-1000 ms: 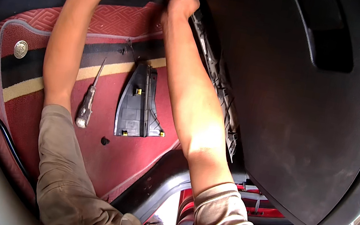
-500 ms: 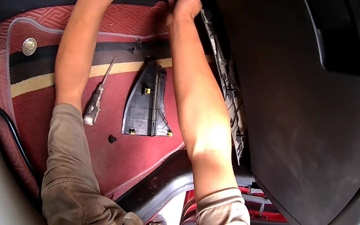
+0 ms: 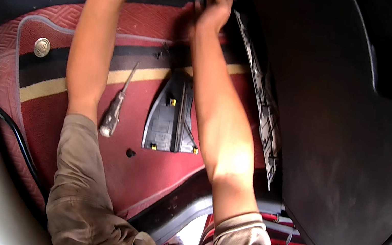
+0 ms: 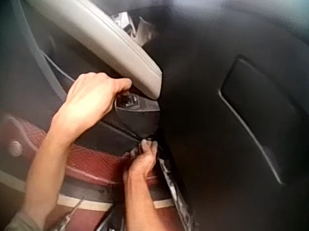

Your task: The person removes a car door panel using a red pry tool, disconnects wiring, and then applies red tape to the door frame. The person handles the door panel, wiring harness, and tape while working inside the vehicle.

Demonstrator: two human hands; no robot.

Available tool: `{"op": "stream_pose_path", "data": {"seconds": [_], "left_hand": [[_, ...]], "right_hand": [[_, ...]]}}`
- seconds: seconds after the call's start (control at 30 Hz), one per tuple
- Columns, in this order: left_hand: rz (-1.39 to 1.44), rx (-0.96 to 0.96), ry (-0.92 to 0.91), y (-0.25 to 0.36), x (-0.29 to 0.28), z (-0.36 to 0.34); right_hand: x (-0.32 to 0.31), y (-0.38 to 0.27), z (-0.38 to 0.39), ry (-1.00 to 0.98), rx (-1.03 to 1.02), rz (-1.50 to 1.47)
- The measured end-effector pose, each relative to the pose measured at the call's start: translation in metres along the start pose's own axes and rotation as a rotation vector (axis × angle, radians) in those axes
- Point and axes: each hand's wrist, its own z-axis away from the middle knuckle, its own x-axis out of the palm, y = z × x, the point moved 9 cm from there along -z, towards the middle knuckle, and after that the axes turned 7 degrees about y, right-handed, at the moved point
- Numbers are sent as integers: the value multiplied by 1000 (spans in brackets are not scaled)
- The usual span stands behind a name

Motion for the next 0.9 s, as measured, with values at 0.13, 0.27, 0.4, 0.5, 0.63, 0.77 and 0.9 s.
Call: {"op": "stream_pose_path", "data": {"seconds": [0.13,0.27,0.4,0.5,0.63,0.77,0.9], "left_hand": [[-8,-15,-11,-3,9,1],[1,-2,32,1,9,4],[7,-3,68,-4,4,4],[22,-14,50,1,20,14],[61,12,65,-9,-2,8],[98,-76,-45,-21,2,9],[179,-142,-57,-22,16,4]], "right_hand": [[-39,16,42,-46,-152,157],[-106,-11,79,-210,-594,994],[-178,11,82,-274,-679,1185],[-190,37,100,-405,-797,1548],[-171,38,102,-427,-815,1488],[-184,43,102,-406,-804,1489],[-184,38,108,-387,-837,1462]]}}
